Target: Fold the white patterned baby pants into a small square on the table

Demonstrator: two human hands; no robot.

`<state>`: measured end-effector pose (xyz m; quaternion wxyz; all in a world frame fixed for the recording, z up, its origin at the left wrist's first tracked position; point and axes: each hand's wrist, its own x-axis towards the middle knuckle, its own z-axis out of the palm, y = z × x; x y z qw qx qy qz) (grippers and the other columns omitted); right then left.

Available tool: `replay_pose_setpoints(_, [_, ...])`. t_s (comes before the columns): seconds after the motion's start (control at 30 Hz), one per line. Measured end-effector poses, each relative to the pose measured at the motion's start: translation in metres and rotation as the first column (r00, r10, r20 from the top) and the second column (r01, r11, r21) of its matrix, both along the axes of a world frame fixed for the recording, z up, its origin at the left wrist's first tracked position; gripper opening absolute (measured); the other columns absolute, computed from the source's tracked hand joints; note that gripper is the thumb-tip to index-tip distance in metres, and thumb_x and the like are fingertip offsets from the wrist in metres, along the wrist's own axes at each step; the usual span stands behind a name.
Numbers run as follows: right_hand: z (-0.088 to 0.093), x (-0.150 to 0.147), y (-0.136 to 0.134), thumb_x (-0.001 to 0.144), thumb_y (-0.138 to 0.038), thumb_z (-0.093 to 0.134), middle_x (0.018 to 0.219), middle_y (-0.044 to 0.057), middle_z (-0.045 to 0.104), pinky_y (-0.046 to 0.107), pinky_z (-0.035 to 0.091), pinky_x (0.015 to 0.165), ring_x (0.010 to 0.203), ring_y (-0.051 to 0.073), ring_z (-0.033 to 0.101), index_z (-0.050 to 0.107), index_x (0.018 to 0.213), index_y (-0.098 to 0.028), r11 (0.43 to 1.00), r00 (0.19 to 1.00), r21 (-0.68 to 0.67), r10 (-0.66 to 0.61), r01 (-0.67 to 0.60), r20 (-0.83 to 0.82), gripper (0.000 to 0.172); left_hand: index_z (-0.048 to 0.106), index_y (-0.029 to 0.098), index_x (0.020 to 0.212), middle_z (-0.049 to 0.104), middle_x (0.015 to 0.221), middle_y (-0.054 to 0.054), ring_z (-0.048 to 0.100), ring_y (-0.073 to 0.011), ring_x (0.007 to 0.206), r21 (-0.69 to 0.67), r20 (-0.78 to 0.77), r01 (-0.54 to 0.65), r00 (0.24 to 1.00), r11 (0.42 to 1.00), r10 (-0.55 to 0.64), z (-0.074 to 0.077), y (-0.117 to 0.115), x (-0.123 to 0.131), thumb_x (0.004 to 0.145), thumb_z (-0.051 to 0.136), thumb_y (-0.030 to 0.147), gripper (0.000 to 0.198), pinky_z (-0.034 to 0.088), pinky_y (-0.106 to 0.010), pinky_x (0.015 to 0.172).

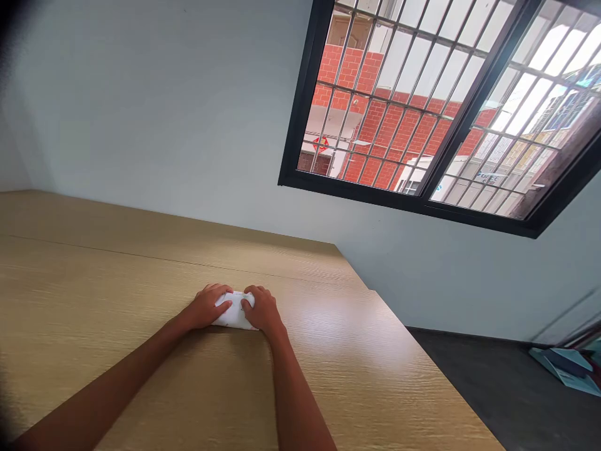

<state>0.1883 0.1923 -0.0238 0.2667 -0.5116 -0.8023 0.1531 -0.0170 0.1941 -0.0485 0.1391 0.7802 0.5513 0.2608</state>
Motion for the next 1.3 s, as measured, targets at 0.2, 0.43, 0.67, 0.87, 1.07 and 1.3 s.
replay_pose_setpoints(0.2, [0.0, 0.0, -0.001, 0.091, -0.018, 0.058, 0.112, 0.006, 0.065, 0.032, 0.042, 0.089, 0.103, 0.02, 0.057, 0.065, 0.104, -0.019, 1.0, 1.0, 0.002, 0.004, -0.004, 0.009, 0.015, 0.063, 0.023, 0.11, 0.065, 0.116, -0.006, 0.054, -0.0263, 0.114, 0.008, 0.024, 0.007, 1.0, 1.0, -0.007, 0.0, 0.0, 0.001, 0.091, 0.047, 0.032, 0.027, 0.04, -0.04, 0.104])
replay_pose_setpoints(0.43, [-0.001, -0.001, 0.001, 0.089, -0.015, 0.059, 0.098, 0.004, 0.064, 0.028, 0.04, 0.082, 0.091, 0.017, 0.055, 0.06, 0.09, -0.017, 0.999, 0.998, 0.032, 0.043, -0.042, -0.036, 0.003, 0.058, 0.021, 0.096, 0.065, 0.104, -0.006, 0.056, -0.0247, 0.105, 0.026, 0.064, 0.032, 0.997, 0.999, -0.034, 0.004, -0.005, 0.005, 0.096, 0.035, 0.034, 0.026, 0.041, -0.039, 0.094])
replay_pose_setpoints(0.67, [0.0, -0.002, 0.003, 0.089, -0.017, 0.06, 0.074, 0.0, 0.054, 0.025, 0.03, 0.063, 0.068, 0.012, 0.043, 0.044, 0.068, -0.016, 1.0, 0.998, -0.017, 0.019, -0.02, -0.053, 0.026, 0.05, 0.02, 0.081, 0.062, 0.091, -0.006, 0.055, -0.0236, 0.092, -0.002, 0.09, 0.07, 0.994, 0.998, -0.07, 0.009, -0.012, 0.008, 0.093, 0.039, 0.036, 0.023, 0.038, -0.037, 0.082])
replay_pose_setpoints(0.87, [0.004, -0.001, -0.001, 0.086, -0.014, 0.061, 0.069, -0.002, 0.055, 0.024, 0.029, 0.06, 0.064, 0.01, 0.044, 0.055, 0.073, -0.015, 0.992, 0.994, -0.109, 0.049, -0.06, -0.1, 0.014, 0.042, 0.02, 0.072, 0.058, 0.081, -0.005, 0.051, -0.0213, 0.08, 0.003, 0.075, 0.103, 0.992, 0.995, -0.103, 0.008, -0.013, 0.013, 0.092, 0.039, 0.036, 0.026, 0.036, -0.035, 0.075])
replay_pose_setpoints(1.07, [0.01, 0.0, -0.003, 0.083, -0.02, 0.067, 0.065, -0.004, 0.05, 0.023, 0.03, 0.058, 0.061, 0.008, 0.04, 0.051, 0.069, -0.015, 0.963, 0.983, -0.209, 0.15, -0.169, -0.103, 0.021, 0.045, 0.018, 0.073, 0.058, 0.077, -0.002, 0.049, -0.0171, 0.072, -0.06, 0.156, 0.124, 0.981, 0.99, -0.114, 0.019, -0.022, 0.015, 0.085, 0.044, 0.021, 0.012, 0.034, -0.03, 0.066])
replay_pose_setpoints(1.3, [0.014, 0.001, -0.006, 0.082, -0.029, 0.066, 0.069, -0.001, 0.058, 0.023, 0.03, 0.059, 0.064, 0.01, 0.046, 0.059, 0.07, -0.015, 0.909, 0.97, -0.347, 0.243, -0.231, -0.01, 0.021, 0.05, 0.018, 0.072, 0.06, 0.073, 0.0, 0.049, -0.0149, 0.067, -0.111, 0.127, 0.1, 0.988, 0.989, -0.086, 0.019, -0.025, 0.017, 0.084, 0.047, 0.018, 0.012, 0.031, -0.028, 0.061])
